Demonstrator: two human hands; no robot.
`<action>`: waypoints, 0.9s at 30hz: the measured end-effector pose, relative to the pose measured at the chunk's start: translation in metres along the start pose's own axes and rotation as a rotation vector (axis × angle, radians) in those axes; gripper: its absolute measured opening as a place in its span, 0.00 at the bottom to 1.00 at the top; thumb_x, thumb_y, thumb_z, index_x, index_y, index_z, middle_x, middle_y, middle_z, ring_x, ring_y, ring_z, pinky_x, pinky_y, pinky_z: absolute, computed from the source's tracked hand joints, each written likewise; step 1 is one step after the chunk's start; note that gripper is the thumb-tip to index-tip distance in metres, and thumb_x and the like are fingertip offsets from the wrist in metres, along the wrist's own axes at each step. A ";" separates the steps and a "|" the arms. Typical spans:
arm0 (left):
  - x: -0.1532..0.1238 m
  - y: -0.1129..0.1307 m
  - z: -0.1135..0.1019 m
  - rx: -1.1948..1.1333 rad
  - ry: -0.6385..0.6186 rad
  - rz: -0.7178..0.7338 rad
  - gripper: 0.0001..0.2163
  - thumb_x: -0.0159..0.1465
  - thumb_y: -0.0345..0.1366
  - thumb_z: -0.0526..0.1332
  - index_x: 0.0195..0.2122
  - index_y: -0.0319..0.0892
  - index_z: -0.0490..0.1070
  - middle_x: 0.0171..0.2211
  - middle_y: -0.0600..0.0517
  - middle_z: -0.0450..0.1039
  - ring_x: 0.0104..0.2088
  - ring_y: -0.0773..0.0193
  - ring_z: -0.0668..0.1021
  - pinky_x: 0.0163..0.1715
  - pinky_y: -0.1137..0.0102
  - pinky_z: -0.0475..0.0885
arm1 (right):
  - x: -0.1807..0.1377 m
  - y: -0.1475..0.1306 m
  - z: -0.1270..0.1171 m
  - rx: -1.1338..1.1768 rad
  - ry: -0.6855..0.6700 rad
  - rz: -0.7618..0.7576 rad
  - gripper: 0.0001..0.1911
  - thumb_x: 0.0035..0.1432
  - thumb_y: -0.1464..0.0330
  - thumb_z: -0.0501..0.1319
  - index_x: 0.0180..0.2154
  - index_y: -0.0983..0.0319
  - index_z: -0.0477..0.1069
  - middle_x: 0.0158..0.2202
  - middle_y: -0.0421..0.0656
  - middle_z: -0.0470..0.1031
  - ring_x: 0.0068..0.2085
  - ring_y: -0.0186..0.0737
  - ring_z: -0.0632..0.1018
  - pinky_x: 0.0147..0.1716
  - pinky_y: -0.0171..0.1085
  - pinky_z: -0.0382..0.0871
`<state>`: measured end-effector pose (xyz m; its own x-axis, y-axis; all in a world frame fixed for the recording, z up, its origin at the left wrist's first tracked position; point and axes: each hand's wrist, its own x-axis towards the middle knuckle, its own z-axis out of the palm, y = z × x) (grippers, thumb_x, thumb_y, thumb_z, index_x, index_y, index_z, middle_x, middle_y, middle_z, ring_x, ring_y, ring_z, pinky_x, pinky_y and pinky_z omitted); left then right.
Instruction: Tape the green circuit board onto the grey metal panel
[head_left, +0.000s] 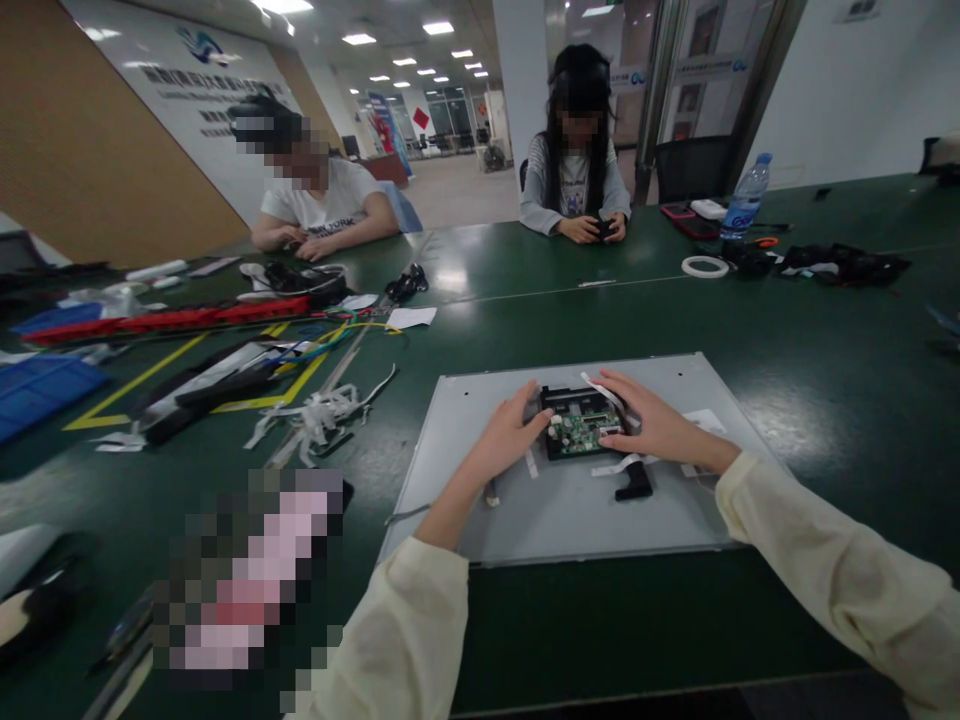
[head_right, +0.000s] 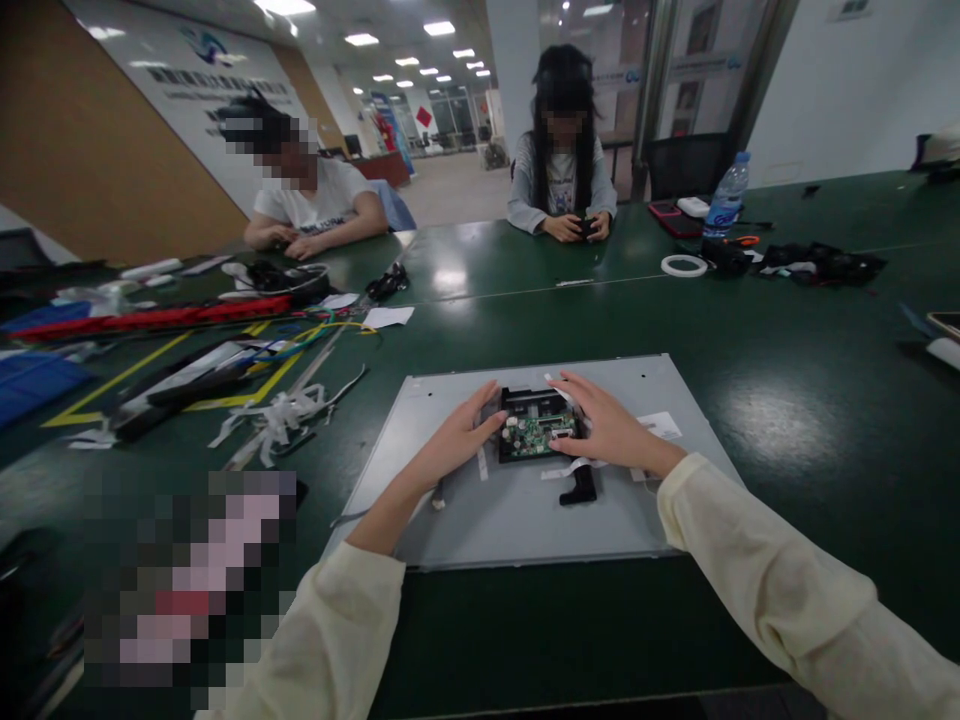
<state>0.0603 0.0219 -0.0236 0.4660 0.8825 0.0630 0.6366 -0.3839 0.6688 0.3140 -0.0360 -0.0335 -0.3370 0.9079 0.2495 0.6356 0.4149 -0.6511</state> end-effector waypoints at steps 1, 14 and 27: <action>0.000 0.000 0.001 0.008 0.006 0.001 0.27 0.65 0.42 0.54 0.63 0.39 0.54 0.63 0.42 0.58 0.62 0.55 0.63 0.63 0.56 0.55 | 0.000 0.000 0.000 0.002 0.004 -0.001 0.43 0.51 0.52 0.63 0.64 0.53 0.51 0.67 0.47 0.48 0.64 0.53 0.56 0.61 0.53 0.53; 0.000 0.007 -0.005 0.016 -0.067 0.028 0.29 0.63 0.44 0.58 0.63 0.40 0.56 0.63 0.43 0.58 0.64 0.52 0.60 0.63 0.55 0.53 | 0.001 0.004 0.003 0.019 0.034 0.014 0.44 0.50 0.51 0.64 0.64 0.55 0.51 0.65 0.48 0.53 0.63 0.52 0.59 0.60 0.52 0.55; -0.015 0.023 -0.025 0.036 -0.227 0.099 0.46 0.50 0.42 0.69 0.67 0.47 0.45 0.66 0.43 0.50 0.66 0.46 0.53 0.62 0.50 0.52 | 0.001 0.005 0.000 0.094 0.027 -0.026 0.44 0.49 0.55 0.66 0.64 0.54 0.51 0.64 0.48 0.55 0.62 0.52 0.61 0.60 0.52 0.57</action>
<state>0.0530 0.0066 0.0094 0.6506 0.7581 -0.0442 0.6010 -0.4784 0.6403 0.3173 -0.0327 -0.0363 -0.3328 0.8987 0.2857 0.5585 0.4320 -0.7081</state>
